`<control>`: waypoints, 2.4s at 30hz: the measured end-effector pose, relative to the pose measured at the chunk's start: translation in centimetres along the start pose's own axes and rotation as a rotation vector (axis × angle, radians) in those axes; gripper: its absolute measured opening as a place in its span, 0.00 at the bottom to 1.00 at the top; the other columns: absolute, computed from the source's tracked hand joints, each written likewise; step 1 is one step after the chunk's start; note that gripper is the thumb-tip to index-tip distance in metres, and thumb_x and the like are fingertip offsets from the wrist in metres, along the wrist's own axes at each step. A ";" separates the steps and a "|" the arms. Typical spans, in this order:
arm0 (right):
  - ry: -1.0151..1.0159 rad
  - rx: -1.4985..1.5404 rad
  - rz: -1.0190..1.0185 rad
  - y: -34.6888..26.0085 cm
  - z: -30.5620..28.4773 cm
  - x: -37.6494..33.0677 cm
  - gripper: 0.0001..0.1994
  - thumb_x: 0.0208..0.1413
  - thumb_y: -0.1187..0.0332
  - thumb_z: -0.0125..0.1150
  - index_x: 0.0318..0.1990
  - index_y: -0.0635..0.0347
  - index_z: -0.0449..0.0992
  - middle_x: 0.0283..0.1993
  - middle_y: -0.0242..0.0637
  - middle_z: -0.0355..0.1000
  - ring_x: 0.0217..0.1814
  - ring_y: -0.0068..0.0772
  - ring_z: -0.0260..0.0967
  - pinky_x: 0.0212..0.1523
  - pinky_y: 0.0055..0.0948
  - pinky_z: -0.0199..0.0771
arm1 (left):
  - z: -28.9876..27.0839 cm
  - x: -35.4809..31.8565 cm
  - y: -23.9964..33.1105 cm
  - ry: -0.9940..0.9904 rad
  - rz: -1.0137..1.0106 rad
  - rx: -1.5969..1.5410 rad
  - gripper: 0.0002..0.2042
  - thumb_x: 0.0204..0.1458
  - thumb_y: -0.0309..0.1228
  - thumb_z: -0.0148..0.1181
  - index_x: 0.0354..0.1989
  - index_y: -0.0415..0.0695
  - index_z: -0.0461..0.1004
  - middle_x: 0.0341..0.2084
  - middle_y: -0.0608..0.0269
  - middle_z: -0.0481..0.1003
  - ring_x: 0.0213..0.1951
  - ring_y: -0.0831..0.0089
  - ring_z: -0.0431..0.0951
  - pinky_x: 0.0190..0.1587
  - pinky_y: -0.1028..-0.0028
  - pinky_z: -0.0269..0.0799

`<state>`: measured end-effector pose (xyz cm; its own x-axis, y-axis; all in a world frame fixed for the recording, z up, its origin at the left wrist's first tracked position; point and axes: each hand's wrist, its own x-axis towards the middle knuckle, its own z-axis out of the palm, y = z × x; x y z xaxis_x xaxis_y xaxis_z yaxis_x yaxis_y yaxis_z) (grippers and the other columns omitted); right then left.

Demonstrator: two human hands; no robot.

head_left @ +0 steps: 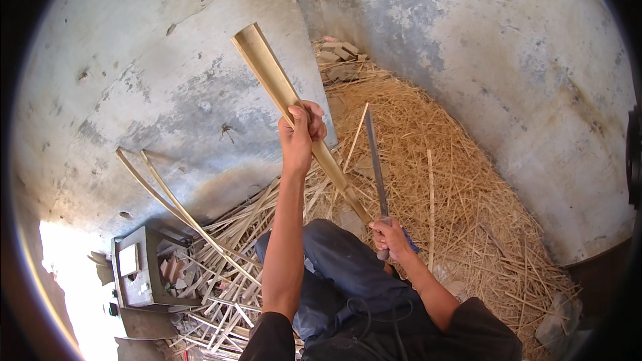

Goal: The person sits on a straw-covered floor and uses a large knife to split long bamboo poles into thin strips. They hold the bamboo with one hand and use the knife to drive a split down the length of the pole, separating it into smaller pieces.

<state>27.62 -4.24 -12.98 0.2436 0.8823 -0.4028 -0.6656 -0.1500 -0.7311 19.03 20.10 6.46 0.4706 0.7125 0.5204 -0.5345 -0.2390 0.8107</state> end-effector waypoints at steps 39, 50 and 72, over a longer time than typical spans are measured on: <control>0.054 -0.096 0.192 3.4 -0.4 3.6 0.11 0.55 0.72 0.57 0.24 0.52 0.62 0.14 0.23 0.52 0.11 0.18 0.49 0.13 0.26 0.53 | 0.4 -2.7 -3.3 0.054 -0.126 -0.133 0.29 0.64 0.61 0.50 0.26 0.44 0.62 0.18 0.67 0.61 0.19 0.76 0.61 0.22 0.74 0.59; -0.117 0.097 -0.032 -2.8 2.5 1.4 0.14 0.56 0.73 0.56 0.22 0.50 0.60 0.13 0.23 0.51 0.10 0.18 0.47 0.14 0.25 0.50 | 0.8 -3.0 -2.7 0.132 -0.118 -0.022 0.27 0.68 0.55 0.47 0.26 0.44 0.64 0.17 0.68 0.64 0.19 0.79 0.62 0.22 0.76 0.56; -0.015 -0.208 0.276 2.8 -0.5 4.1 0.12 0.55 0.73 0.56 0.22 0.51 0.63 0.13 0.23 0.54 0.09 0.18 0.48 0.12 0.24 0.50 | 1.0 -3.3 -3.2 0.139 -0.089 -0.052 0.27 0.69 0.56 0.45 0.26 0.45 0.60 0.16 0.72 0.56 0.18 0.80 0.53 0.22 0.75 0.50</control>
<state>27.07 -1.23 -16.95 0.0631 0.8019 -0.5941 -0.5467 -0.4702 -0.6928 19.92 17.84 2.42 0.4185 0.8144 0.4021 -0.5322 -0.1389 0.8351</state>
